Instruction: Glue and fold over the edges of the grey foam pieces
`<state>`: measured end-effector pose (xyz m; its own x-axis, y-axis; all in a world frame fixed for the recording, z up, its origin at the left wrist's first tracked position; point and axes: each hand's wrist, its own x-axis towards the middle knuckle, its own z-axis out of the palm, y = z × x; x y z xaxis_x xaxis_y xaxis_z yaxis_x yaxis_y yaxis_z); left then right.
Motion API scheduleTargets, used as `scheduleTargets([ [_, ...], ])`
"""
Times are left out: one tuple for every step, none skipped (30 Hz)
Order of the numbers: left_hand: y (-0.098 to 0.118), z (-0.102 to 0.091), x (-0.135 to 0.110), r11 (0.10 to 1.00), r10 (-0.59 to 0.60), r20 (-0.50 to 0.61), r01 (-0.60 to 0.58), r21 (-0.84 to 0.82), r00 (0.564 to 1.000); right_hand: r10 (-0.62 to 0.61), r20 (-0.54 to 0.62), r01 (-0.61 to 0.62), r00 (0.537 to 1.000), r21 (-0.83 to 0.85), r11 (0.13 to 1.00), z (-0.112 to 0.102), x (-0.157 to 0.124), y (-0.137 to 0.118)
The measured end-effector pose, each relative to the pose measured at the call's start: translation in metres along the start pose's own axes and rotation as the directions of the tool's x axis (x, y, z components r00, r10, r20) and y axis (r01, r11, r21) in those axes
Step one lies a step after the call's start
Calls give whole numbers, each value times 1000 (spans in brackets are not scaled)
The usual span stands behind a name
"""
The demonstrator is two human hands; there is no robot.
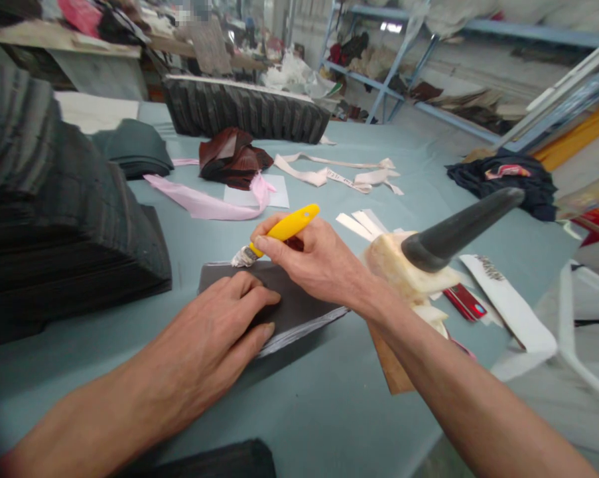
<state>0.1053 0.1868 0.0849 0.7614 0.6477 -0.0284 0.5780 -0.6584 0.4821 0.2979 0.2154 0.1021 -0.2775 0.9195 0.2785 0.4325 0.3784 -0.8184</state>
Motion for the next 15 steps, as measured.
scheduleTargets([
  [0, 0, 0, 1000, -3, -9, 3, -9, 1000, 4, -1, -4, 1000, 1, 1000, -3, -2, 1],
  [-1, 1, -1, 1000, -7, -20, 7, -19, 1000, 9, -3, -9, 1000, 4, 1000, -6, -4, 3],
  [-2, 2, -1, 999, -14, -34, 13, -30, 999, 14, -7, -14, 1000, 6, 1000, -10, -6, 5],
  [-3, 3, -2, 999, -21, -48, 19, -40, 999, 20, -10, -20, 1000, 3, 1000, -13, -8, 6],
  [-5, 3, -2, 999, -23, -61, 20, -48, 998, 28, -11, -28, 1000, -7, 1000, -16, -11, 8],
  [-6, 4, -3, 998, -21, -76, 17, -54, 997, 34, -12, -34, 999, -20, 999, -19, -13, 10],
  [-7, 4, -3, 998, -15, -88, 10, -60, 996, 37, -13, -38, 999, -31, 999, -22, -16, 11],
  [-9, 4, -4, 998, -8, -98, 2, -66, 995, 40, -13, -41, 999, -40, 998, -24, -18, 12],
  [-10, 4, -4, 997, 0, -107, -7, -71, 994, 45, -14, -45, 999, -46, 998, -27, -20, 12],
  [-11, 4, -5, 997, 6, -112, -14, -76, 994, 48, -17, -49, 999, -49, 998, -30, -23, 13],
  [-12, 4, -5, 997, 11, -118, -21, -79, 993, 53, -22, -54, 998, -52, 997, -33, -25, 13],
  [-14, 4, -6, 996, 17, -127, -27, -80, 992, 59, -24, -60, 998, -55, 997, -36, -26, 13],
  [-15, 5, -6, 996, 23, -137, -34, -78, 990, 64, -26, -65, 998, -58, 996, -39, -28, 14],
  [-16, 5, -6, 996, 30, -150, -42, -73, 988, 71, -25, -72, 997, -61, 996, -42, -29, 14],
  [-18, 5, -7, 997, 38, -160, -49, -67, 986, 78, -21, -79, 997, -63, 995, -46, -30, 14],
])
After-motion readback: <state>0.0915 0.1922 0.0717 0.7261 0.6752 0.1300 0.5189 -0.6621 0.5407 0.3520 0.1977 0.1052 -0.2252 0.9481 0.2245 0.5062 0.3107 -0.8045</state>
